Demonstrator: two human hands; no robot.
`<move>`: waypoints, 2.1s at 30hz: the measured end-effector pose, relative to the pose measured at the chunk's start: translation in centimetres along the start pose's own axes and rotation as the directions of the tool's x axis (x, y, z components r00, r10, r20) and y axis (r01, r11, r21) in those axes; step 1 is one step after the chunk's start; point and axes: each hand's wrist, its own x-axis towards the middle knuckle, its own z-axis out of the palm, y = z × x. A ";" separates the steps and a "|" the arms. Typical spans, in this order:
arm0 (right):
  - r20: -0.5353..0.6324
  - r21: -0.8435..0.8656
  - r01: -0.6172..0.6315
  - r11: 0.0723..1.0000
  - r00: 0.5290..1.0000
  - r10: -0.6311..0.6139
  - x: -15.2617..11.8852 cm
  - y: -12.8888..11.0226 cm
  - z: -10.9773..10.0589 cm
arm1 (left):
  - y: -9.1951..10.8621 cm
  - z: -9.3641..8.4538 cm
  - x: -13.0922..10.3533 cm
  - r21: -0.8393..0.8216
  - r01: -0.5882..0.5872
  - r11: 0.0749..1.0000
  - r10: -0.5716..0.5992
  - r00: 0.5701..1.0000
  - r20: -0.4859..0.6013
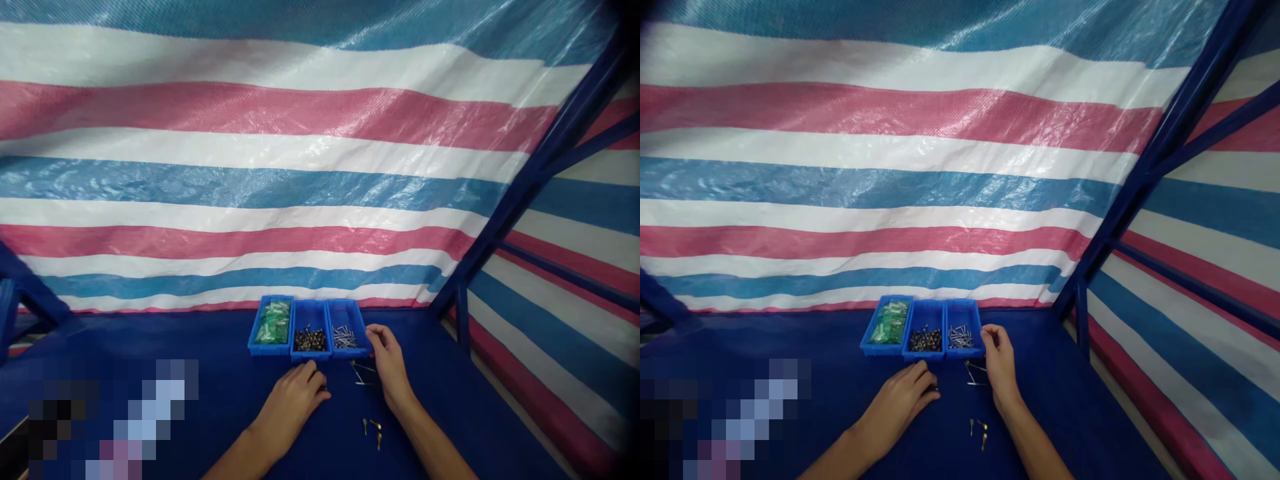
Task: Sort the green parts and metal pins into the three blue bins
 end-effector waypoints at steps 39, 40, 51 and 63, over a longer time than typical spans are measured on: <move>-0.001 0.000 -0.004 1.000 1.000 0.004 0.1 0.4 0.0 | 1.0 -1.6 -0.2 -0.318 -0.114 0.941 0.019 0.958 -0.286; -0.002 -0.001 -0.005 1.000 1.000 0.005 0.1 0.4 0.0 | 1.0 -1.6 -0.2 -0.316 -0.115 0.942 0.017 0.955 -0.296; -0.010 -0.005 -0.014 1.000 1.000 0.014 0.0 0.0 0.1 | 1.2 -1.8 -0.2 -0.302 -0.054 0.952 -0.049 0.946 -0.321; -0.002 0.009 -0.007 1.000 1.000 0.007 0.0 -0.2 0.0 | 1.1 -1.7 -0.2 -0.280 -0.036 0.959 -0.061 0.942 -0.330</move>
